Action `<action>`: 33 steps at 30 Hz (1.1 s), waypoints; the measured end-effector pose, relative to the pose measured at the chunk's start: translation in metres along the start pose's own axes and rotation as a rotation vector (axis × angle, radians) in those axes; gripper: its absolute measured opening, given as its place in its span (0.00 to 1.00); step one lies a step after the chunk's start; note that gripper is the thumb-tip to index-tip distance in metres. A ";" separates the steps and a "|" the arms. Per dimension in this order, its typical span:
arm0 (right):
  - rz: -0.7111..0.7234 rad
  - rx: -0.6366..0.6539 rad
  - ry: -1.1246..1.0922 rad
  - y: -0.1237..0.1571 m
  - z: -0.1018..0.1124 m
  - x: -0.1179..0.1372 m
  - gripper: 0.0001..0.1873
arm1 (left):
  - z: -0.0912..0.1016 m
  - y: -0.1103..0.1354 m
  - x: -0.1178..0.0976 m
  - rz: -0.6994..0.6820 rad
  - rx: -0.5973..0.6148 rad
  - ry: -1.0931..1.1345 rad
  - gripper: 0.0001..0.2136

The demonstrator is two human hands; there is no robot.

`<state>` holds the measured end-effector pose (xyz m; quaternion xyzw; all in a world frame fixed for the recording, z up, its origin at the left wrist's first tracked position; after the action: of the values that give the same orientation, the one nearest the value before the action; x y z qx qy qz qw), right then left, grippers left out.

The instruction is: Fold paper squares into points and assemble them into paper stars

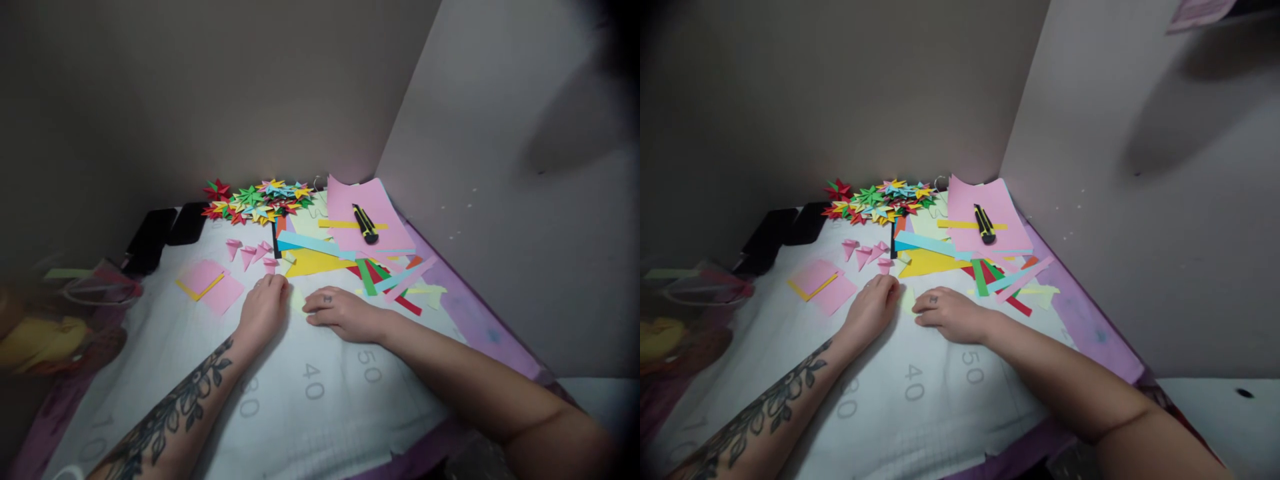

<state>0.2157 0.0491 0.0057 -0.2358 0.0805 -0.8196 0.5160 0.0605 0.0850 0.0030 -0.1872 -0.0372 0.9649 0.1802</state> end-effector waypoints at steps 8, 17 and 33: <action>0.034 -0.029 -0.047 0.000 0.000 0.003 0.11 | 0.007 0.002 0.009 -0.040 -0.060 0.233 0.09; -0.006 -0.066 -0.130 -0.002 0.005 0.002 0.14 | 0.008 0.003 -0.001 -0.106 0.047 0.226 0.04; -0.900 -0.369 -0.982 0.001 -0.011 -0.020 0.10 | 0.008 0.017 -0.015 0.112 -0.028 0.701 0.06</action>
<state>0.2182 0.0650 -0.0100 -0.6741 -0.1302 -0.7251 0.0538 0.0650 0.0641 0.0131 -0.5111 0.0241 0.8498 0.1265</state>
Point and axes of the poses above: each hand's wrist, its own y-axis away from the middle knuckle, its own z-axis out of the back of the hand, x = y × z, the point moved 5 cm from there along -y, towards the middle knuckle, and after that the axes turned 1 degree about y, right-handed, at the moved point
